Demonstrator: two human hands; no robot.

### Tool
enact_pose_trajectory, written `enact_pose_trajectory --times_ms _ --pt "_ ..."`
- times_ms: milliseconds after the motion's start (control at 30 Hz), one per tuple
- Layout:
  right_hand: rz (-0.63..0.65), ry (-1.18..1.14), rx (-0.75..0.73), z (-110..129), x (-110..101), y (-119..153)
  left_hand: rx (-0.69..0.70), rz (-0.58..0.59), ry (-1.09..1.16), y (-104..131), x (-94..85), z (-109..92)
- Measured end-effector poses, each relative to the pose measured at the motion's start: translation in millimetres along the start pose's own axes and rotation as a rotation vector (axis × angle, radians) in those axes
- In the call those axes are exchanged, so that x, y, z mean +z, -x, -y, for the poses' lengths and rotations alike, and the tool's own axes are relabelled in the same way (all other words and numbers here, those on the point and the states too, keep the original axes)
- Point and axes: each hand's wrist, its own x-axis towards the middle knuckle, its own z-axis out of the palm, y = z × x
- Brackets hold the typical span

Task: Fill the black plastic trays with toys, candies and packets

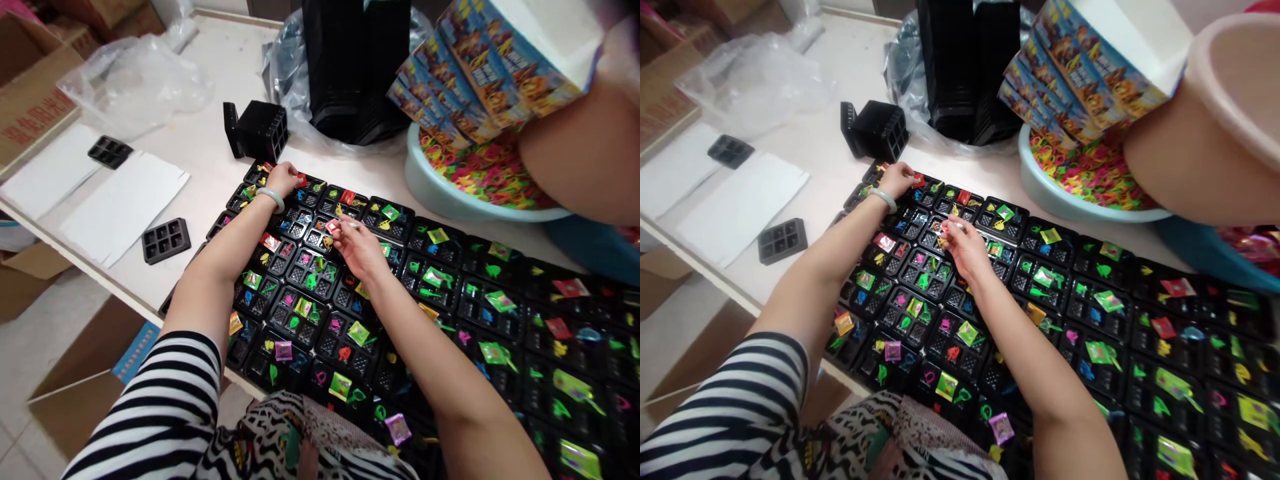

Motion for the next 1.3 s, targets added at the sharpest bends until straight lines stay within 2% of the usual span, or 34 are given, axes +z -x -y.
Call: enact_pose_trajectory --times_ms 133,167,233,333,400,467,600,700,767,800,867,900,1000,1033,1067,1100,1167,1233,1300 --pt "0.008 0.096 -0.018 6 -22 18 0.131 -0.049 -0.033 21 -4.9 -12" --pt "0.002 0.122 -0.040 8 -27 21 0.161 -0.019 0.005 31 -5.3 -18" --pt "-0.018 0.167 -0.084 10 -38 29 0.172 0.166 0.130 59 -2.7 -34" --pt "-0.064 0.294 -0.204 13 -50 55 0.067 0.525 0.331 116 8.4 -61" --pt "-0.077 0.491 -0.372 14 -57 81 -0.015 0.731 0.388 159 17.2 -77" --pt "-0.076 0.769 -0.534 15 -65 105 -0.089 0.857 0.435 195 27.6 -90" --pt "-0.086 1.230 -0.563 17 -85 145 -0.084 0.878 0.542 246 58.6 -111" --pt "-0.072 1.364 -0.573 19 -101 172 -0.055 0.902 0.481 274 74.9 -127" --pt "0.006 1.381 -0.604 26 -121 186 -0.041 0.929 0.397 287 77.1 -133" --pt "0.038 1.369 -0.616 33 -137 192 -0.035 0.928 0.347 290 76.1 -133" --pt "-0.015 1.312 -0.622 57 -185 203 -0.026 0.880 0.258 292 72.2 -130" --pt "-0.156 1.263 -0.614 73 -216 209 -0.031 0.830 0.237 291 70.0 -127" --pt "-0.878 1.117 -0.509 124 -323 231 -0.095 0.697 0.316 283 65.5 -119" --pt "-1.057 1.083 -0.421 138 -357 238 -0.121 0.673 0.359 281 65.2 -117" --pt "-1.134 1.060 -0.370 149 -388 244 -0.143 0.654 0.395 280 65.7 -116" --pt "-1.167 1.046 -0.330 157 -414 247 -0.160 0.640 0.418 280 67.2 -117" --pt "-1.171 1.038 -0.257 165 -450 250 -0.181 0.626 0.432 283 72.6 -120" --pt "-1.145 1.068 -0.171 166 -468 248 -0.193 0.633 0.427 288 80.4 -127" --pt "-1.115 1.106 -0.100 162 -476 244 -0.203 0.645 0.429 293 89.3 -134"
